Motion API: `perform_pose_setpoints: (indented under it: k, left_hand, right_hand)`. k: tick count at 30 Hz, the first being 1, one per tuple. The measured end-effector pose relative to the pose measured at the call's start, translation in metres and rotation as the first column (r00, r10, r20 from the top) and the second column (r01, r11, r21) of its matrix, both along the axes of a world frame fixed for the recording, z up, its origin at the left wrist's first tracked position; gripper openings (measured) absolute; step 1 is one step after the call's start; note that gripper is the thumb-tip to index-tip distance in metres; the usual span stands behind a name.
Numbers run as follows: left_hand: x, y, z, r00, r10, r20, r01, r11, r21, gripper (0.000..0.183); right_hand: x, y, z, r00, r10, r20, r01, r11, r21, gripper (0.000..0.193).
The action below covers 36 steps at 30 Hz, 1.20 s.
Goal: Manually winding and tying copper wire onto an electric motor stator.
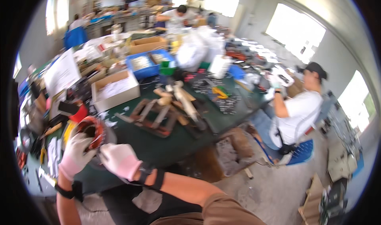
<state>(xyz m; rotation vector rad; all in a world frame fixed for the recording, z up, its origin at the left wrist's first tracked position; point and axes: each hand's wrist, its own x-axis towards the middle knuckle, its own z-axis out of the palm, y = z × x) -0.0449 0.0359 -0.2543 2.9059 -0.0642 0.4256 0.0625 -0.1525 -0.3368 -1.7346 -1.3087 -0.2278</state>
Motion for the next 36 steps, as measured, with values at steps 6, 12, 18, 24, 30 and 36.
perform_pose_setpoints:
  k: [6,12,18,24,30,36]
  left_hand:
    - [-0.014,-0.013,-0.023,0.896,0.243,0.372,-0.312,0.940,0.137,0.083]
    - [-0.010,-0.034,-0.044,0.816,0.162,0.555,-0.262,0.959,0.105,0.085]
    - [-0.020,-0.039,-0.050,0.892,0.279,0.356,-0.207,0.952,-0.226,0.063]
    - [-0.016,-0.036,-0.063,0.848,0.270,0.457,-0.105,0.929,-0.355,0.052]
    - [-0.019,-0.036,-0.057,0.859,0.271,0.435,-0.094,0.918,-0.386,0.048]
    - [-0.019,-0.041,-0.051,0.875,0.239,0.421,-0.125,0.952,-0.280,0.037]
  right_hand:
    - [0.003,0.006,0.001,0.993,0.081,-0.087,-0.058,0.970,0.237,0.064]
    - [0.012,0.011,0.071,0.571,0.491,-0.657,-0.366,0.870,0.331,0.040]
    - [0.012,-0.050,-0.003,0.991,-0.125,-0.038,0.128,0.987,0.099,0.014]
    - [-0.013,-0.038,-0.030,0.699,0.224,-0.679,-0.159,0.975,0.158,0.009]
    - [-0.018,-0.045,0.011,0.662,0.298,-0.688,-0.117,0.948,0.297,0.020]
    - [0.004,-0.065,0.112,0.975,0.197,0.101,-0.218,0.931,0.291,0.017]
